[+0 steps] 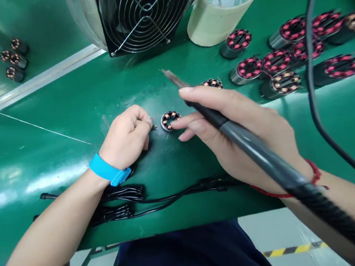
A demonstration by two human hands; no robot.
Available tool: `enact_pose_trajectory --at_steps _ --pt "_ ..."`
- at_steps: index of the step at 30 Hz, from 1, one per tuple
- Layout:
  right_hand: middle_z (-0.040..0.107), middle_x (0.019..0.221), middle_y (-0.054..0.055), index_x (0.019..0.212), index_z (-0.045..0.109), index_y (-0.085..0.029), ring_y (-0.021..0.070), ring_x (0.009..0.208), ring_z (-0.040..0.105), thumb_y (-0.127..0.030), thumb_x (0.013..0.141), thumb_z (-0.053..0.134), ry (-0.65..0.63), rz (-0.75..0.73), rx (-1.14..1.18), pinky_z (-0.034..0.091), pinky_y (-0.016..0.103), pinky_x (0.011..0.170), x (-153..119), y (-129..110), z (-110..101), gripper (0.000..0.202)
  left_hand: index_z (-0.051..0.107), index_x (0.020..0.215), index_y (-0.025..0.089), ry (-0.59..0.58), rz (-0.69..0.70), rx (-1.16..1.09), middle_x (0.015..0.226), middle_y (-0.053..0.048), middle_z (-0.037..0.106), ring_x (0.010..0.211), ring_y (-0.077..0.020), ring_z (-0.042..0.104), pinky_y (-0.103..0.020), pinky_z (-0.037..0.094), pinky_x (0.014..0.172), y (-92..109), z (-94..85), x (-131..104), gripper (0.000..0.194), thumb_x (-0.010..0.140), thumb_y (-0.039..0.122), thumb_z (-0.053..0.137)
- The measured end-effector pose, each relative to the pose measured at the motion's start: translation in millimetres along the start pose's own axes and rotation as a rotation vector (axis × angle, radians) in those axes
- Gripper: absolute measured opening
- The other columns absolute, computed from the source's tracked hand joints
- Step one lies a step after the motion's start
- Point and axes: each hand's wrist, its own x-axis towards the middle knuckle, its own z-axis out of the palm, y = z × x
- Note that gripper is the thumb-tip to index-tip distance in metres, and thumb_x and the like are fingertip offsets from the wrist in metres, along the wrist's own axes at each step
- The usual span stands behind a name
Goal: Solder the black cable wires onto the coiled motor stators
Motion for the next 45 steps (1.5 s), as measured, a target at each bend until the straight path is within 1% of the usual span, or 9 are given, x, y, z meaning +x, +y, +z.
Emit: enact_pose_trajectory --at_steps 4,8,14,18,22,29,36,40,45 --pt "0.076 0.098 0.003 0.120 0.060 -0.024 0.0227 0.088 0.073 -0.021 0.092 0.055 -0.144 -0.020 -0.135 0.059 0.038 0.079 12 -4 4 0.029 0.050 0.074 0.019 0.004 -0.005 -0.006 0.044 0.007 0.055 0.040 -0.0085 0.043 -0.024 0.031 0.047 -1 -0.1 0 0.008 0.080 0.016 0.046" --pt "0.072 0.113 0.010 0.126 0.054 -0.019 0.0288 0.104 0.068 -0.016 0.087 0.054 -0.111 -0.005 -0.201 0.053 0.050 0.090 20 4 24 0.039 0.049 0.075 0.019 0.005 -0.006 -0.028 0.043 0.008 0.053 0.040 -0.0082 0.043 -0.024 0.032 0.046 -1 0.4 0 0.007 0.080 0.016 0.046" --pt "0.075 0.098 0.001 0.121 0.052 -0.028 0.0232 0.094 0.070 -0.013 0.084 0.051 -0.025 -0.041 -0.098 0.053 0.046 0.088 21 23 43 0.040 0.049 0.075 0.019 0.003 0.023 -0.040 0.045 0.007 0.054 0.043 -0.0079 0.045 -0.023 0.033 0.048 -5 -0.1 -1 0.008 0.081 0.015 0.045" --pt "0.073 0.103 0.001 0.125 0.048 -0.029 0.0212 0.098 0.068 -0.013 0.084 0.053 0.054 -0.059 -0.055 0.053 0.043 0.092 15 22 42 0.044 0.049 0.082 0.019 -0.002 0.052 -0.080 0.050 0.006 0.057 0.045 -0.0073 0.045 -0.022 0.033 0.049 -10 -2.3 -2 0.005 0.084 0.019 0.045" --pt "0.069 0.094 0.000 0.127 0.046 -0.030 0.0205 0.093 0.066 -0.014 0.083 0.055 0.129 -0.116 -0.054 0.053 0.041 0.090 12 20 45 0.048 0.046 0.087 0.020 0.026 0.109 -0.137 0.056 0.006 0.061 0.046 -0.0067 0.044 -0.021 0.031 0.049 -14 -2.5 -2 0.003 0.086 0.021 0.044" --pt "0.067 0.091 0.000 0.126 0.045 -0.029 0.0211 0.089 0.064 -0.015 0.083 0.055 0.074 -0.121 -0.026 0.050 0.044 0.088 15 26 52 0.046 0.045 0.080 0.020 0.043 0.125 -0.133 0.061 0.004 0.062 0.048 -0.0058 0.043 -0.020 0.031 0.049 -17 -3.1 -3 0.004 0.083 0.019 0.042" --pt "0.062 0.082 -0.004 0.122 0.043 -0.027 0.0156 0.079 0.064 -0.017 0.082 0.055 0.028 -0.047 0.209 0.052 0.037 0.084 22 26 53 0.044 0.046 0.076 0.019 0.081 0.118 -0.165 0.065 0.004 0.060 0.049 -0.0054 0.046 -0.020 0.035 0.050 -16 -5.6 -3 0.007 0.082 0.015 0.047" --pt "0.060 0.079 -0.005 0.120 0.040 -0.026 0.0141 0.074 0.063 -0.018 0.080 0.058 0.009 -0.020 0.314 0.053 0.034 0.077 25 25 52 0.045 0.048 0.076 0.018 0.098 0.080 -0.231 0.059 0.004 0.055 0.051 -0.0078 0.050 -0.021 0.038 0.051 -15 -7.1 -1 0.008 0.083 0.016 0.051" --pt "0.060 0.078 -0.006 0.121 0.038 -0.025 0.0125 0.068 0.061 -0.021 0.079 0.059 0.005 -0.012 0.361 0.052 0.030 0.068 24 24 50 0.046 0.052 0.078 0.017 0.107 0.255 -0.197 0.068 0.002 0.058 0.060 -0.0094 0.053 -0.023 0.042 0.058 -13 -8.7 -2 0.009 0.083 0.024 0.056"
